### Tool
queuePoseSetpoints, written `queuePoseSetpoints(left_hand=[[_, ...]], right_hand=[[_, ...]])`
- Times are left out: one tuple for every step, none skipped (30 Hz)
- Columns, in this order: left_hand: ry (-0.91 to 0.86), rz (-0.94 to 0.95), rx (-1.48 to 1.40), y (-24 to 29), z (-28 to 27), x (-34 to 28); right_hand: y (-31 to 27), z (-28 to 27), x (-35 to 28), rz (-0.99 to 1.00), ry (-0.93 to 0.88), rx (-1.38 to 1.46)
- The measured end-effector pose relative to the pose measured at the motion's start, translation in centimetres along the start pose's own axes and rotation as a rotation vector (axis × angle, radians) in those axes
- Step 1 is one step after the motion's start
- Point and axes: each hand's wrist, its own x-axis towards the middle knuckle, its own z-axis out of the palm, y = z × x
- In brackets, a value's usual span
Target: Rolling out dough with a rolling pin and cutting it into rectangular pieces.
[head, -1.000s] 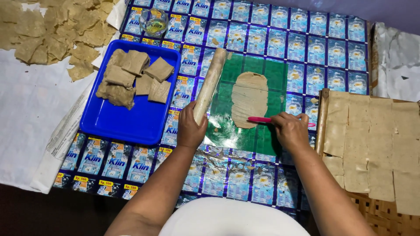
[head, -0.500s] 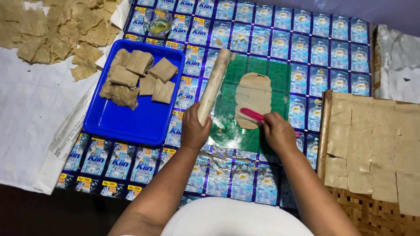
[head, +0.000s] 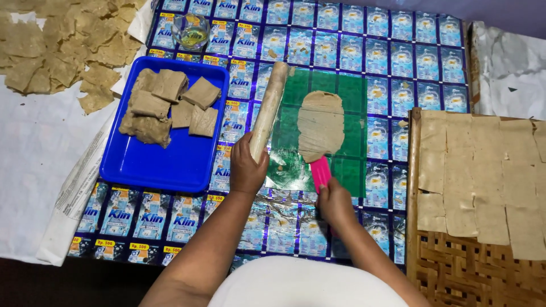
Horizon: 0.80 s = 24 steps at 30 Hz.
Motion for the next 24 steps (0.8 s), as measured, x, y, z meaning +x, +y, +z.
queuePoseSetpoints(left_hand=[[-0.002,0.002,-0.001,0.1,0.0,0.0],[0.002,0.005,-0.004,0.2,-0.1,0.0],[0.006,0.009,-0.005,0.2,-0.2,0.1],[0.005,0.011,-0.005,0.2,-0.2,0.0],[0.006,0.009,-0.010,0.2,-0.2,0.0],[0.007,0.008,-0.015,0.2,-0.2,0.0],[0.007,0.009,-0.016,0.2,-0.3,0.1],[0.003,0.004,-0.016,0.3,-0.3,0.2],[-0.003,-0.002,-0.016,0.3,-0.4,0.2],[-0.005,-0.003,-0.017,0.3,-0.5,0.2],[-0.008,-0.004,-0.017,0.3,-0.5,0.2],[-0.011,-0.005,-0.017,0.3,-0.5,0.2],[-0.013,-0.004,-0.019,0.3,-0.5,0.3],[-0.012,-0.006,-0.016,0.4,-0.5,0.3],[-0.012,-0.008,-0.012,0.4,-0.6,0.2],[-0.014,-0.008,-0.012,0.3,-0.5,0.1],[-0.007,0.001,-0.004,0.3,-0.4,0.1],[0.001,0.010,0.003,0.3,-0.3,0.1],[0.001,0.012,0.004,0.3,-0.4,0.2],[-0.009,0.002,-0.002,0.4,-0.5,0.2],[-0.019,-0.011,-0.006,0.4,-0.6,0.2],[-0.019,-0.011,-0.005,0.4,-0.6,0.2],[-0.022,-0.012,-0.006,0.4,-0.6,0.2],[-0.026,-0.014,-0.006,0.3,-0.6,0.3]], right_hand=[[-1.0,0.1,-0.5,0.002,0.002,0.001],[-2.0,0.2,-1.0,-0.117,-0.027,-0.171],[-3.0,0.3,-1.4,-0.237,-0.057,-0.343],[-3.0,0.4,-1.6,-0.236,-0.055,-0.341],[-3.0,0.4,-1.7,-0.273,-0.066,-0.355],[-3.1,0.5,-1.9,-0.311,-0.076,-0.369],[-2.7,0.2,-2.0,-0.310,-0.075,-0.369],[-2.4,0.0,-2.2,-0.262,-0.031,-0.402],[-2.0,-0.3,-2.4,-0.213,0.011,-0.436],[-1.4,-0.5,-2.2,-0.211,0.009,-0.437],[-0.7,-0.8,-2.0,-0.101,0.017,-0.415],[0.0,-1.1,-1.8,0.008,0.026,-0.392],[0.4,-1.1,-1.1,0.011,0.027,-0.392],[0.8,-1.1,-0.5,0.041,0.043,-0.372],[1.2,-1.1,0.1,0.071,0.057,-0.352],[1.2,-1.0,0.4,0.073,0.056,-0.351],[1.1,-0.9,0.8,0.062,0.065,-0.334],[0.9,-0.8,1.1,0.051,0.074,-0.317],[0.6,-0.8,1.1,0.051,0.075,-0.316],[0.3,-0.8,1.2,0.052,0.085,-0.329],[0.0,-0.7,1.1,0.053,0.093,-0.344],[-0.3,-0.9,1.1,0.052,0.092,-0.343],[-0.7,-1.0,1.1,0.068,0.080,-0.334],[-1.1,-1.2,1.2,0.084,0.068,-0.325]])
